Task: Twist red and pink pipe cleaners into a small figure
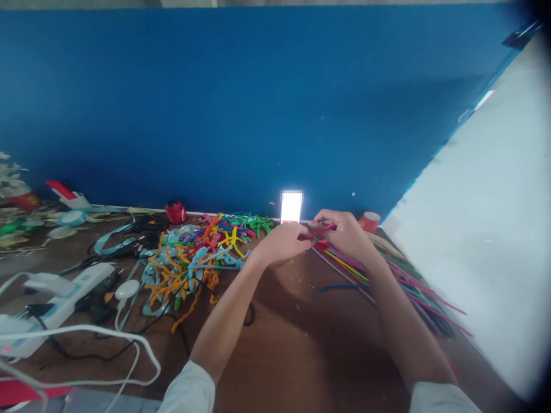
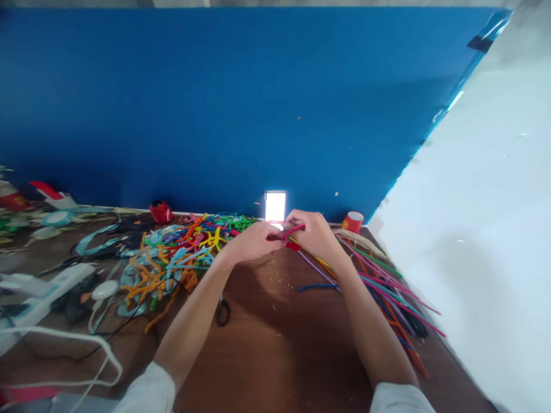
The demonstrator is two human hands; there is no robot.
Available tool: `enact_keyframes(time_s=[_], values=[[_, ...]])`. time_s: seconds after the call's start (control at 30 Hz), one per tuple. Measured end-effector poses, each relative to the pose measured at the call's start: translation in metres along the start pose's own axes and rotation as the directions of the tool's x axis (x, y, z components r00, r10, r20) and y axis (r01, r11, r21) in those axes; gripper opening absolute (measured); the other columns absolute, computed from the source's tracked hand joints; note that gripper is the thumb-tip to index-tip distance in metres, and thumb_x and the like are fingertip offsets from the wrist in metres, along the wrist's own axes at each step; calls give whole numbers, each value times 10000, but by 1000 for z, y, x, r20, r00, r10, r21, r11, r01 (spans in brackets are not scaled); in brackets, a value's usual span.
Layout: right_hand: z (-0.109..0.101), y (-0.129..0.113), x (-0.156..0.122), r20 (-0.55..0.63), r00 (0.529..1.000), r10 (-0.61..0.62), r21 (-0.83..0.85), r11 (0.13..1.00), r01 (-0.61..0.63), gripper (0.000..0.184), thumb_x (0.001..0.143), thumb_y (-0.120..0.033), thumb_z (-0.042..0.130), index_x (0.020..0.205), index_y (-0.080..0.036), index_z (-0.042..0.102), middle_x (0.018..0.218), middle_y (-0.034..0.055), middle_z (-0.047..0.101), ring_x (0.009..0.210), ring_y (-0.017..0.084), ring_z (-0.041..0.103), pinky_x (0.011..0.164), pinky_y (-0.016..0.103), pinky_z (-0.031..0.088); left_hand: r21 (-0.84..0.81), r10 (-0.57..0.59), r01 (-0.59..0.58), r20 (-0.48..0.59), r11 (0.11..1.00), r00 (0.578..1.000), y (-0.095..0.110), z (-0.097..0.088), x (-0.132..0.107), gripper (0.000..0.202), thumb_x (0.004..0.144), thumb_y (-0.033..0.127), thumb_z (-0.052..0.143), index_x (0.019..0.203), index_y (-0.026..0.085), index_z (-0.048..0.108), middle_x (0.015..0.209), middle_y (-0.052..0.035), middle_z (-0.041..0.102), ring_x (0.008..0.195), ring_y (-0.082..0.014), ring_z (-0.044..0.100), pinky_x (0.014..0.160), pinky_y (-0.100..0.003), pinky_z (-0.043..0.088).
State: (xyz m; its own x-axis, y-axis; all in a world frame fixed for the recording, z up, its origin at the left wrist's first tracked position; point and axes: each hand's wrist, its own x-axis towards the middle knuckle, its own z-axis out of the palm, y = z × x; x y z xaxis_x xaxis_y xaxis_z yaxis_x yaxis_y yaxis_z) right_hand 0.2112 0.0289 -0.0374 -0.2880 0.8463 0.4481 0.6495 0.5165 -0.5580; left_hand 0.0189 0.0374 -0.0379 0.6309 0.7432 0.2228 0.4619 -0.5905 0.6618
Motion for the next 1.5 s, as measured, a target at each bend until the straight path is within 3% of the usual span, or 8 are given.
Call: enact_keyframes(time_s=[0.1,0.2,0.4,0.77,0.97,1.1,1.27,1.5], values=[[-3,-4,-3,103,994,-44,-167,984,61,206,717,-61,519,776,-210,647,736,-3,696,680,160,594,621,277,353,108,-64,72,-82,992,995,-6,4,4,196,798,220,532,700,156,690,670,-49,660,614,-151,555,591,-274,348],[-5,-14,-6,108,994,-10,-277,960,40,182,757,-82,517,802,-223,624,746,4,690,689,176,599,616,279,337,153,-77,100,-149,983,986,-7,2,3,236,830,203,494,776,163,721,713,-70,687,651,-171,589,635,-284,389],[-5,-34,-10,123,990,-75,-229,968,102,162,949,-317,504,886,-229,625,705,10,686,617,173,602,571,275,324,143,-57,100,-281,985,958,-8,-2,0,274,878,188,471,981,205,724,770,-51,714,671,-172,611,656,-273,411],[-5,-24,-9,114,990,-84,-165,981,103,216,955,-263,476,826,-226,646,633,-14,642,562,136,535,563,270,320,-71,-86,64,-371,995,925,-4,-5,2,183,952,259,448,889,183,603,744,-26,683,675,-137,601,647,-253,391],[-5,-12,-3,193,977,-90,-15,995,95,256,929,-291,472,832,-191,686,677,-2,630,597,128,491,565,252,356,-374,-39,-71,-280,925,959,4,-12,0,232,973,347,457,860,169,555,715,-9,620,590,-84,484,566,-221,333],[-4,0,2,186,982,-34,68,997,22,319,916,-369,495,815,-157,711,675,24,630,624,141,497,575,256,373,-463,-8,-62,-146,884,989,10,-13,-3,207,951,321,500,837,155,545,683,-3,592,587,-76,467,571,-215,339],[-4,14,6,231,971,-53,123,992,25,327,878,-409,545,748,-160,712,678,17,628,657,155,508,606,268,383,-366,7,3,25,931,1000,9,-13,-5,199,941,335,499,890,162,584,732,-13,647,583,-77,469,569,-215,347],[-2,27,8,60,998,30,20,999,-31,243,834,-325,590,709,-150,704,571,-8,555,568,117,438,538,254,304,-324,-72,51,-50,945,996,6,-11,-6,246,926,359,508,1079,170,547,723,-9,671,567,-86,473,545,-223,313]])
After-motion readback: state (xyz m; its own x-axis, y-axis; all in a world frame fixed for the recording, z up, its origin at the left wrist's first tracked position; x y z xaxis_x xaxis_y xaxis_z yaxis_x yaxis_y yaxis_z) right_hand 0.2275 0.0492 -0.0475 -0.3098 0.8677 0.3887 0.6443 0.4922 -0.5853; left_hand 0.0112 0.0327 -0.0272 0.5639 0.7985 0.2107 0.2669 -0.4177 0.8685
